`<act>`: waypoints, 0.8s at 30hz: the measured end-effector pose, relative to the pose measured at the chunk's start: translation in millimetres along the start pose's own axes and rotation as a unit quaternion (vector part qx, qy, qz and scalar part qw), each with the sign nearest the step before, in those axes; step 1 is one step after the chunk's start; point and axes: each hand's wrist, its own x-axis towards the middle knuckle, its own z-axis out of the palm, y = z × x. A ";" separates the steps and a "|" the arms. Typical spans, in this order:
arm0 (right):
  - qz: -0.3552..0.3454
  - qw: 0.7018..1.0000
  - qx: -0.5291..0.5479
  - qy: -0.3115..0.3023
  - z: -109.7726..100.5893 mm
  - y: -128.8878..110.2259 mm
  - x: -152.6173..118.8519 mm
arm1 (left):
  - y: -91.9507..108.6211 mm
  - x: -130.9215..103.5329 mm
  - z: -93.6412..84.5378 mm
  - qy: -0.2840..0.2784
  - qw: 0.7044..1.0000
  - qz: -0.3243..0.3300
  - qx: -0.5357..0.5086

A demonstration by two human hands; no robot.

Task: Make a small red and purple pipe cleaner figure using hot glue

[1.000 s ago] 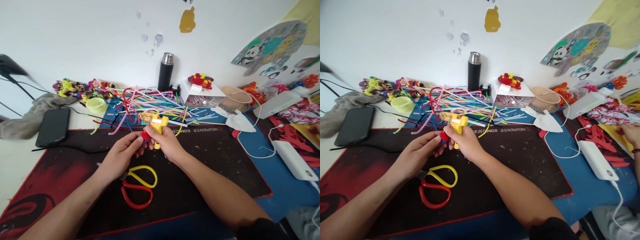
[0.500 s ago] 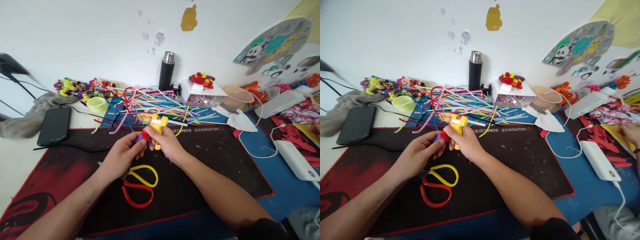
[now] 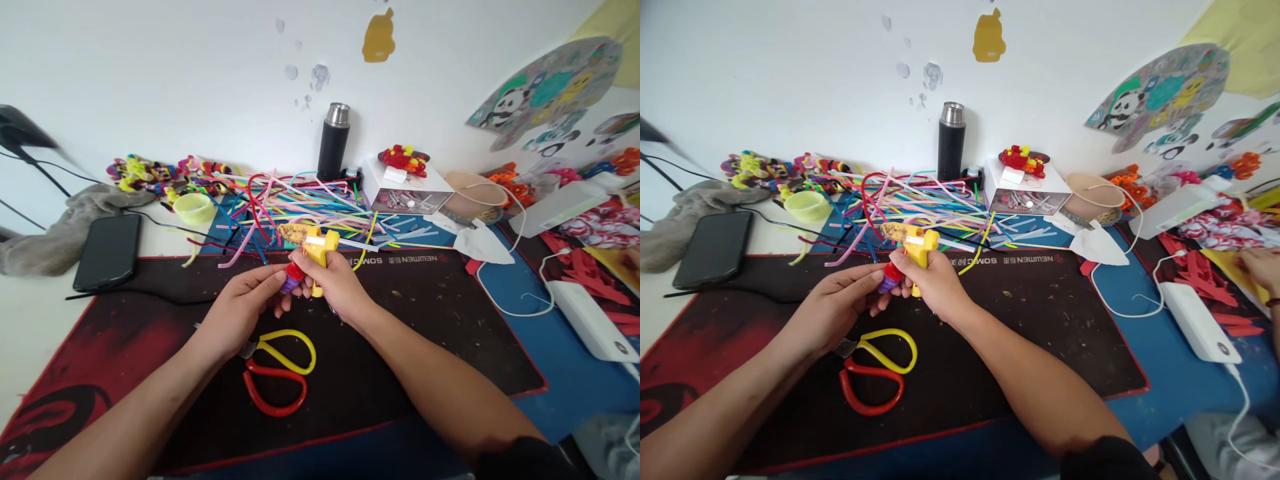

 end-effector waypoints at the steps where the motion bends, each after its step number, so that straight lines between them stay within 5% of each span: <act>1: 0.004 1.000 -0.002 0.005 -0.4 -0.1 0.3 | 0.4 -0.5 1.3 -0.001 1.000 0.001 0.000; 9: 0.017 0.999 0.031 0.021 -1.6 8.3 4.3 | 0.2 -4.9 8.5 0.039 0.983 0.055 0.173; 16: 0.024 0.999 0.034 0.025 -1.1 10.0 3.9 | -7.6 -5.4 8.1 0.082 0.935 0.113 0.326; 24: 0.016 0.999 0.030 0.018 0.5 9.1 4.3 | -8.9 -7.5 6.6 0.059 0.902 0.174 0.390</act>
